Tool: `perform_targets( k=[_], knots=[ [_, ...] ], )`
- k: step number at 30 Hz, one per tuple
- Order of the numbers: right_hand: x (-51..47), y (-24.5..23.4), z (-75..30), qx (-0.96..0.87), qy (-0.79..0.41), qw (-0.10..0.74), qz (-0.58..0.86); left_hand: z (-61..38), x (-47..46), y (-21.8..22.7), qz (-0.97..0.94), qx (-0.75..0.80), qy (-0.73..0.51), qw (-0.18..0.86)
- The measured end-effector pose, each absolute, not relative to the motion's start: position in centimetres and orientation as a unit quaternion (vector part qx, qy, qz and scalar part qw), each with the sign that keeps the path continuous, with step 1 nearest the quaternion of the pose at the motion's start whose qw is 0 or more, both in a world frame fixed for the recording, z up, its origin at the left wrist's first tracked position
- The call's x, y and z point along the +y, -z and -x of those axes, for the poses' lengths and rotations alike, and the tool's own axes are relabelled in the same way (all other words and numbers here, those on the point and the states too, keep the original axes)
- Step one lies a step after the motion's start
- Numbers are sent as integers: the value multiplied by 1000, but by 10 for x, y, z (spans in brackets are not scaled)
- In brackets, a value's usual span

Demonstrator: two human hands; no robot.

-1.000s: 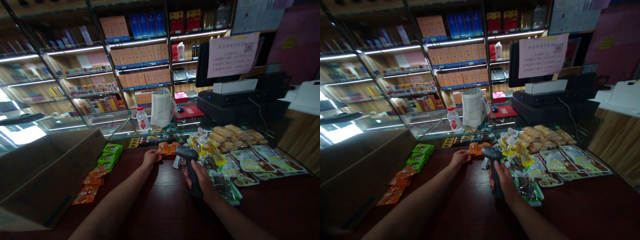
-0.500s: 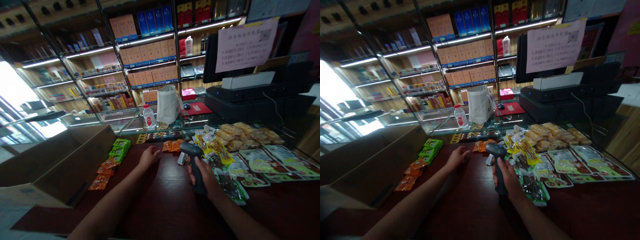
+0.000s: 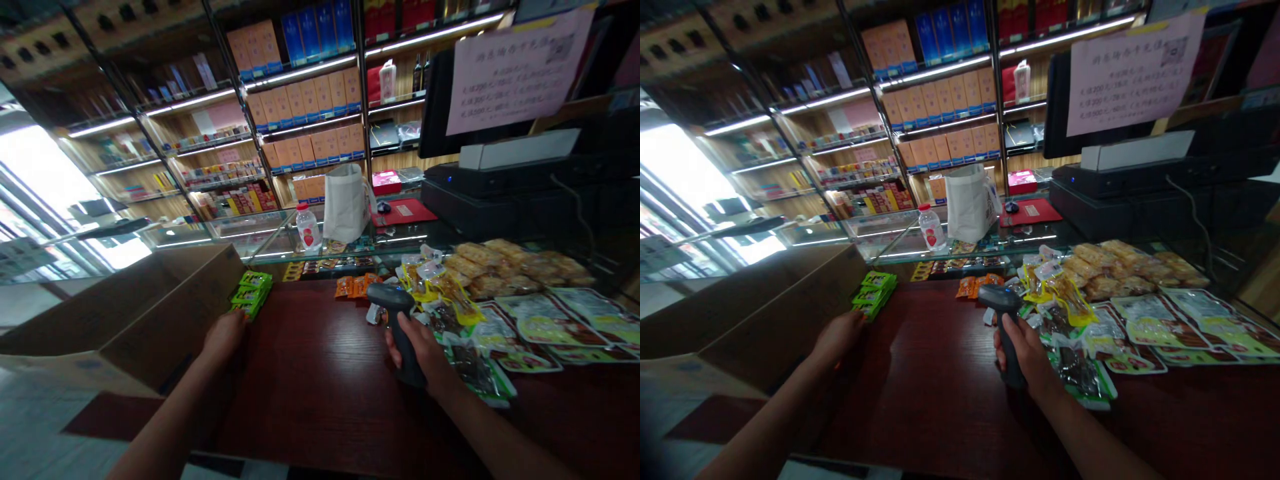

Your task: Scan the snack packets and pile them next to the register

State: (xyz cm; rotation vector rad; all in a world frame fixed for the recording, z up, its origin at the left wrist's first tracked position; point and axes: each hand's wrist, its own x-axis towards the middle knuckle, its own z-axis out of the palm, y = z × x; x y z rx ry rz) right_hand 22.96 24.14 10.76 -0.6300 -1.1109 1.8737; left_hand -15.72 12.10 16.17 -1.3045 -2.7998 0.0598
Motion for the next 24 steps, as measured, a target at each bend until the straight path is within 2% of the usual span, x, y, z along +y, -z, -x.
perform_targets(
  k=[5, 8, 11, 14, 19, 24],
  knots=[
    [242, -107, -229, -448, -746, 422, 255, 141, 113, -182, 435, -893, 38, 113],
    [242, -106, -228, -448, -746, 419, 260, 104, 122, -184, 444, -860, 225, 113],
    [242, -105, -227, -452, -744, 414, 265, 53, 143, -169, 500, -750, 432, -22],
    [243, -103, -226, -458, -742, 407, 272, 10, 168, -143, 494, -653, 536, -205],
    [248, -101, -227, -467, -730, 408, 287, -20, 188, -112, 385, -587, 591, -396],
    [246, -102, -227, -469, -729, 396, 302, -21, 184, -106, 331, -550, 580, -502]
  ],
)
